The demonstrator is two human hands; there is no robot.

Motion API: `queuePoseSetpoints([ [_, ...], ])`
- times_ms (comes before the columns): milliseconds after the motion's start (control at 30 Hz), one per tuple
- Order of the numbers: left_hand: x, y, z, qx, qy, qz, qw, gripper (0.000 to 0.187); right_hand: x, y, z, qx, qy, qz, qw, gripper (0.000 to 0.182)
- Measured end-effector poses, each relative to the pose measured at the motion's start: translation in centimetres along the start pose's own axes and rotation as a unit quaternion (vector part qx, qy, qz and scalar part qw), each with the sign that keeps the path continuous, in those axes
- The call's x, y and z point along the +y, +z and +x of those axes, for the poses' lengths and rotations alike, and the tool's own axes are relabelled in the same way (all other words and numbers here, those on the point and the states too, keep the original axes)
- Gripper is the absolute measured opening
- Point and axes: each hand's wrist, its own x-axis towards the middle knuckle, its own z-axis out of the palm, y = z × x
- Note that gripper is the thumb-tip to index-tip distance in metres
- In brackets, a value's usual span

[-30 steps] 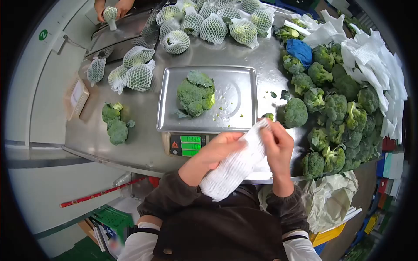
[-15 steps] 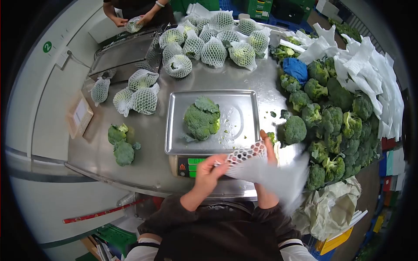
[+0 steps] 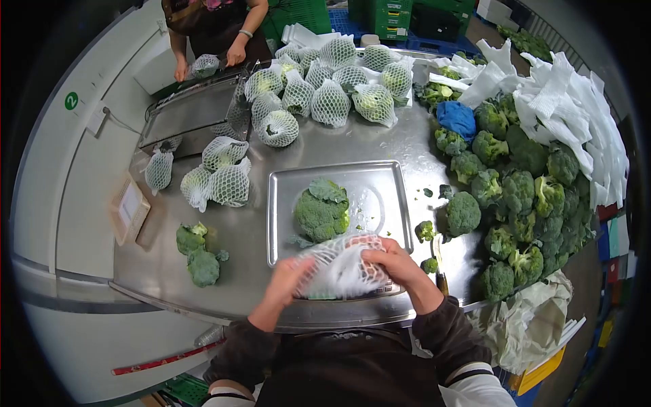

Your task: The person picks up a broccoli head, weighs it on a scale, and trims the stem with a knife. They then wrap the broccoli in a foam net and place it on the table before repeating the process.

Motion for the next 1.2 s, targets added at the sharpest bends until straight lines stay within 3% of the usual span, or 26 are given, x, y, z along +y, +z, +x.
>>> queuePoseSetpoints([
  [33,0.4,-0.6,0.9,0.081,0.109,0.006,0.991,0.013,-0.9,0.5,0.5,0.037,-0.096,-0.25,0.963,0.031],
  [67,0.9,-0.8,1.9,0.121,0.158,-0.014,0.98,0.017,-2.6,0.8,0.9,0.08,-0.132,-0.398,0.904,0.036],
  [100,0.0,-2.3,4.4,0.15,0.271,0.085,0.947,0.021,-2.0,0.8,2.4,0.122,-0.255,-0.414,0.866,0.036],
  [167,0.9,-2.3,6.3,0.179,0.264,0.108,0.942,0.026,-0.4,1.0,6.1,0.168,-0.306,-0.432,0.831,0.036],
  [200,2.3,-1.6,6.4,0.133,0.168,-0.025,0.976,0.031,1.0,0.9,8.1,0.173,-0.311,-0.4,0.845,0.035],
  [267,3.2,-0.2,5.9,0.084,0.071,-0.157,0.981,0.037,1.1,1.8,8.3,0.165,-0.306,-0.371,0.861,0.033],
  [333,3.2,0.9,5.5,0.123,0.159,-0.325,0.924,0.045,-0.7,3.9,4.9,0.133,-0.304,-0.353,0.875,0.029],
  [367,1.4,-1.0,5.6,0.02,0.214,-0.336,0.917,0.051,-2.1,4.7,2.5,0.091,-0.309,-0.354,0.878,0.027],
  [400,2.9,-0.4,2.3,-0.01,0.207,-0.289,0.935,0.059,-3.1,5.0,0.3,0.018,-0.277,-0.327,0.903,0.025],
  [433,3.3,-0.2,0.9,-0.049,0.278,-0.271,0.92,0.067,-4.2,5.2,-1.5,-0.063,-0.284,-0.327,0.899,0.024],
  [500,5.2,2.1,-2.1,-0.146,0.254,-0.339,0.894,0.079,-6.1,6.2,-4.3,-0.136,-0.225,-0.325,0.909,0.022],
  [533,4.9,2.3,-3.4,-0.14,0.248,-0.341,0.896,0.079,-6.3,6.0,-4.5,-0.156,-0.126,-0.326,0.924,0.023],
  [567,4.2,2.5,-4.7,-0.214,0.129,-0.353,0.902,0.079,-6.6,5.7,-4.5,-0.174,-0.026,-0.324,0.93,0.024],
  [600,3.7,2.8,-5.2,-0.287,0.012,-0.359,0.888,0.08,-6.3,5.1,-4.3,-0.175,0.055,-0.244,0.952,0.03],
  [633,3.3,3.5,-5.2,-0.286,0.009,-0.361,0.887,0.08,-5.7,3.8,-3.7,-0.205,0.082,-0.18,0.959,0.037],
  [700,2.3,4.9,-5.2,-0.255,-0.149,-0.554,0.778,0.075,-4.6,3.1,-4.0,-0.138,0.146,0.114,0.973,0.042],
  [733,1.5,4.8,-5.0,-0.184,-0.154,-0.491,0.837,0.062,-3.0,2.3,-3.6,-0.102,0.145,0.272,0.946,0.047],
  [833,2.0,3.4,-5.6,-0.211,-0.093,-0.508,0.83,0.045,-1.0,1.7,-4.7,-0.054,0.141,0.338,0.929,0.044],
  [900,2.7,4.4,-6.1,-0.166,-0.089,-0.548,0.815,0.039,2.7,2.7,-4.9,0.038,0.186,0.264,0.946,0.042],
  [933,2.2,4.8,-6.1,-0.006,0.014,-0.402,0.915,0.038,4.2,4.3,-5.4,0.053,0.18,0.179,0.966,0.042],
  [967,1.7,3.4,-4.9,-0.118,0.006,-0.495,0.861,0.036,5.2,5.5,-5.5,0.068,0.169,0.091,0.979,0.042],
  [1000,2.6,2.6,-4.3,-0.225,-0.024,-0.564,0.794,0.035,5.7,6.0,-5.2,0.068,0.167,0.091,0.979,0.042],
  [1100,3.9,3.2,-5.9,-0.231,0.056,-0.538,0.809,0.034,6.8,6.3,-4.0,0.033,0.107,0.047,0.993,0.045],
  [1133,3.4,2.0,-5.5,-0.166,0.073,-0.522,0.834,0.032,6.9,5.6,-3.3,0.015,0.089,0.077,0.993,0.049],
  [1167,2.9,1.4,-4.5,-0.164,0.08,-0.522,0.833,0.032,6.7,5.1,-2.7,-0.006,0.071,0.106,0.992,0.053],
  [1200,2.3,0.6,-3.5,-0.187,0.146,-0.501,0.832,0.031,4.6,6.3,-3.4,-0.052,0.166,0.215,0.961,0.062],
])
